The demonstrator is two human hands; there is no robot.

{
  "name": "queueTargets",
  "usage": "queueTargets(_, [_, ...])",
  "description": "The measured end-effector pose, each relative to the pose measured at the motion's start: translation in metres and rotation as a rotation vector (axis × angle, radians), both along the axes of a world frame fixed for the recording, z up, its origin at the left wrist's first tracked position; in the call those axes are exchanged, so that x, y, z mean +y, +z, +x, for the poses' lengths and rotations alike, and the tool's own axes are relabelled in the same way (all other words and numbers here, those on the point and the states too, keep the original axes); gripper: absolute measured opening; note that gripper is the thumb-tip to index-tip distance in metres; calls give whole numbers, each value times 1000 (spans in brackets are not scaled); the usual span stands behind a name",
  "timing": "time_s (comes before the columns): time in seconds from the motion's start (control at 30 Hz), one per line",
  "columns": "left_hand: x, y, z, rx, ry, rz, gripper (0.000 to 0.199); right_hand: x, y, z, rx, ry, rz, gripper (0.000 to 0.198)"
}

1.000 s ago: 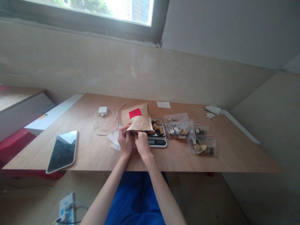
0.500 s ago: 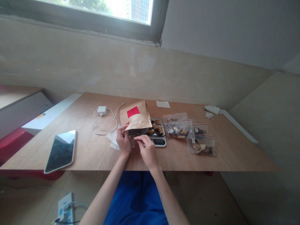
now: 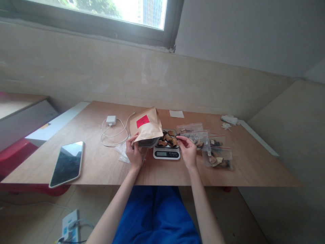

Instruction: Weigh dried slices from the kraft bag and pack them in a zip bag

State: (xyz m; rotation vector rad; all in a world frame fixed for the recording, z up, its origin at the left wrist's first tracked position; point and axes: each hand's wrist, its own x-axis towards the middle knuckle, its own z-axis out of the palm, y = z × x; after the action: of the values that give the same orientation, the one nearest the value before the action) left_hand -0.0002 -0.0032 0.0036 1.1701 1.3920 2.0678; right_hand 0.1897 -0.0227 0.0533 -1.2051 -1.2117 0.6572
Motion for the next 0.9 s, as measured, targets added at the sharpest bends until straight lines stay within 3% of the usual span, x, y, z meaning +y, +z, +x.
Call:
queueTargets(0.17, [2,-2,0,-36,-41,-36,18,51,-18,22,-93,-35,0,23])
queueTargets(0.3, [3,-3,0,-56,-38,-38,18,71,-32,26,-159,-54,-26,24])
queueTargets(0.7, [2,-2,0,-8,-32,-44,19,72,-47,24,-110,-70,-68,27])
queueTargets(0.9, [3,-3,0,-4,-38,-40,19,67,-43,27,-153,-66,-67,23])
